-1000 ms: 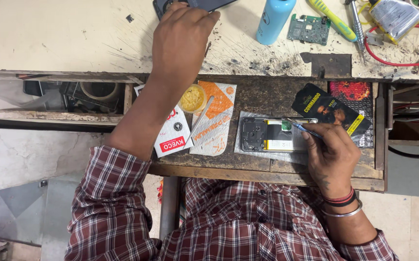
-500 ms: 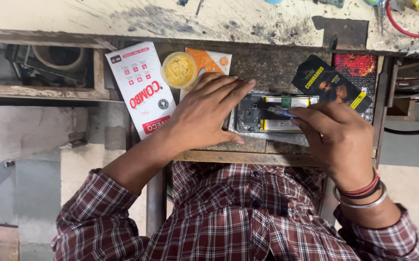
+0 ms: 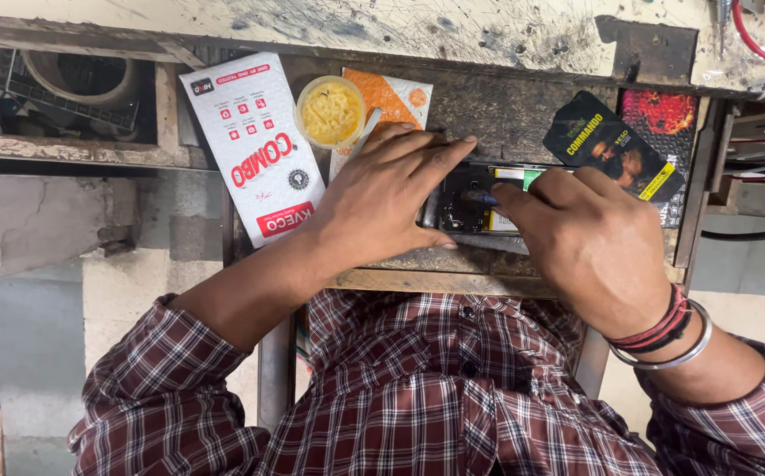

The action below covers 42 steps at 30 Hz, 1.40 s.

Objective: The person repairs a disassembled smartphone at a workbench, using a pry tool to lift and adjust the battery and internal components inside the phone body. They press components into place, reposition the phone, and at the end hold the assembled phone with both hands while pressing its edges.

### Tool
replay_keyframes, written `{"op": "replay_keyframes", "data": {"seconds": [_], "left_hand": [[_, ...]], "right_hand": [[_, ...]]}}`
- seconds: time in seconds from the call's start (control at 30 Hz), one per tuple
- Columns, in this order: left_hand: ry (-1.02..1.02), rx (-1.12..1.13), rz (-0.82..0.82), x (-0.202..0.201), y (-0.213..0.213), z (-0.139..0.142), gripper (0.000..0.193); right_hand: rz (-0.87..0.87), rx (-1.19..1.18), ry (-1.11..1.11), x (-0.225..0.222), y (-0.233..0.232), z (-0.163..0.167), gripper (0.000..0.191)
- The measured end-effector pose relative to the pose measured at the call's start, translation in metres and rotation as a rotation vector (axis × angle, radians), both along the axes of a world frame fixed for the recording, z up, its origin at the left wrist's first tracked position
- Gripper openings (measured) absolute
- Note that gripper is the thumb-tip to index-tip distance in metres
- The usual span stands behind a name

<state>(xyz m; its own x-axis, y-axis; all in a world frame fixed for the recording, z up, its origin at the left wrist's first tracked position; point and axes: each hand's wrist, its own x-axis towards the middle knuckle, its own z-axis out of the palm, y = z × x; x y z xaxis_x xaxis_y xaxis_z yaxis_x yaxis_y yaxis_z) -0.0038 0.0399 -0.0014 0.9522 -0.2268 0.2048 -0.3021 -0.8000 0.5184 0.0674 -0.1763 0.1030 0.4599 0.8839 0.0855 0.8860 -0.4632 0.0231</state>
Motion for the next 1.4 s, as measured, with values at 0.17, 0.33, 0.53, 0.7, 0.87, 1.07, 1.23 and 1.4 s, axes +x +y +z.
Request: {"op": "replay_keyframes", "data": {"seconds": [0.17,0.33,0.53,0.7,0.87,1.07,1.23,1.4], "left_hand": [[-0.003,0.001,0.009,0.002,-0.001,-0.001,0.115],[-0.073,-0.049,0.015,0.000,-0.001,-0.003,0.107],[-0.109,-0.123,0.017,0.002,-0.001,-0.002,0.111],[-0.048,-0.111,0.037,0.000,0.000,0.004,0.099],[-0.062,-0.122,0.029,0.001,0.002,0.007,0.098],[-0.029,-0.110,0.034,0.004,0.000,0.008,0.098],[-0.094,-0.094,0.024,0.002,0.001,0.008,0.094],[-0.046,-0.118,0.016,0.003,0.001,0.008,0.098]], "right_hand": [[0.064,-0.096,-0.055,-0.004,0.010,0.006,0.029],[0.445,-0.214,-0.267,0.005,0.032,-0.001,0.014],[0.510,-0.455,-0.295,0.015,0.041,0.003,0.015],[0.472,-0.331,-0.361,0.017,0.045,0.009,0.016],[0.538,-0.493,-0.265,0.016,0.046,0.007,0.014],[0.475,-0.259,-0.356,0.018,0.046,0.008,0.018],[0.543,-0.255,-0.272,0.015,0.047,0.009,0.014],[0.438,-0.437,-0.127,0.017,0.046,0.011,0.018]]}}
